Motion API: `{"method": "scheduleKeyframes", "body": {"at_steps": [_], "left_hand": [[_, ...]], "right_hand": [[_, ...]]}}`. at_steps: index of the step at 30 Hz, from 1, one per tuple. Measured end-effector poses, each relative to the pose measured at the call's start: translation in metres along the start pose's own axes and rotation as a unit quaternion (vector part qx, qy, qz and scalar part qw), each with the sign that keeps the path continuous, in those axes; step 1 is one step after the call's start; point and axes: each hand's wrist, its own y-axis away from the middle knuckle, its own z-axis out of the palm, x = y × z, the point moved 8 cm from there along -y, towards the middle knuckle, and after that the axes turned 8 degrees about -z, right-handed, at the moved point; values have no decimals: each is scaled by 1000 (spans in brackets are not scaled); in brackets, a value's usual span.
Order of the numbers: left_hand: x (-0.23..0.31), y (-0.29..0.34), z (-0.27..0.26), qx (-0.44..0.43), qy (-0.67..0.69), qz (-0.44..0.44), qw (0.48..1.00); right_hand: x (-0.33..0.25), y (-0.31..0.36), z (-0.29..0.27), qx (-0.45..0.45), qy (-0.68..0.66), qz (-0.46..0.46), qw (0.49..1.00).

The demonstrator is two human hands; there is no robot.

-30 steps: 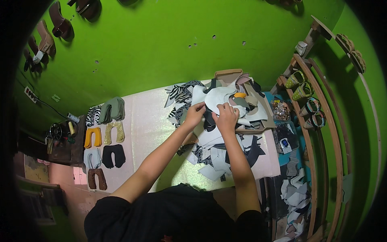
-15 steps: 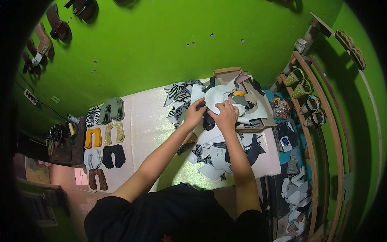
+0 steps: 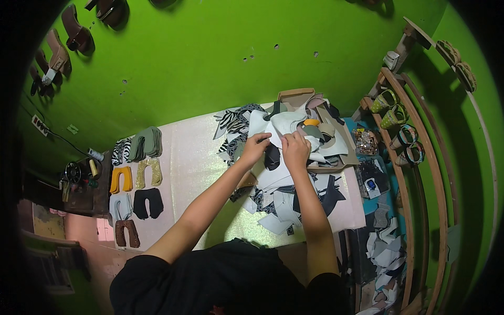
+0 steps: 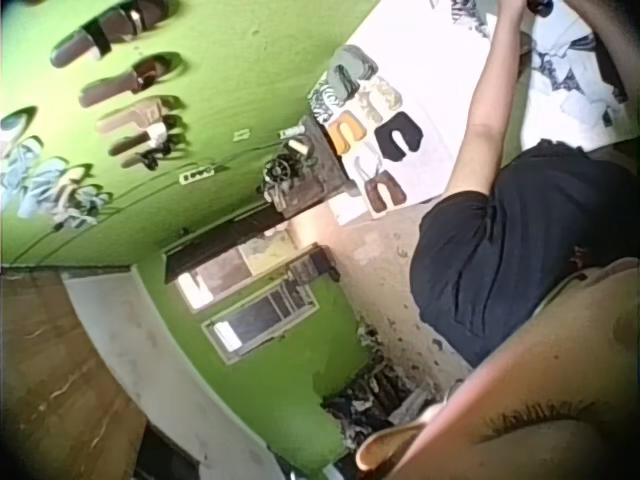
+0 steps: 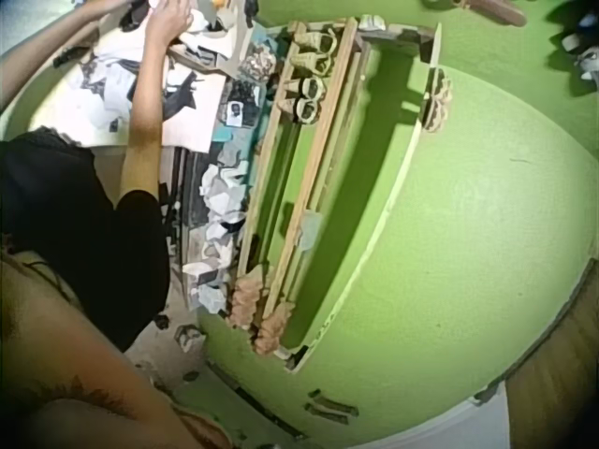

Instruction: Sorting and organizing different patterned fabric shoe upper components on a work table.

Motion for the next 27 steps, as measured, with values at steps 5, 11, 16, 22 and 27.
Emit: {"method": "scheduleKeyframes", "body": {"at_steps": [5, 11, 16, 22, 27], "left_hand": [[1, -4, -4, 5, 18, -23, 1000], [29, 3, 3, -7, -24, 3, 1000], [38, 11, 15, -83, -32, 70, 994], [23, 15, 23, -127, -203, 115, 964], [52, 28, 5, -56, -158, 113, 979]], "right_hand": [[-22, -1, -14, 24, 24, -36, 999], [-19, 0, -16, 25, 3, -40, 999], [18, -9, -9, 0, -193, 129, 973], [51, -15, -33, 121, -249, 210, 938], [20, -31, -63, 146, -374, 106, 910]]}}
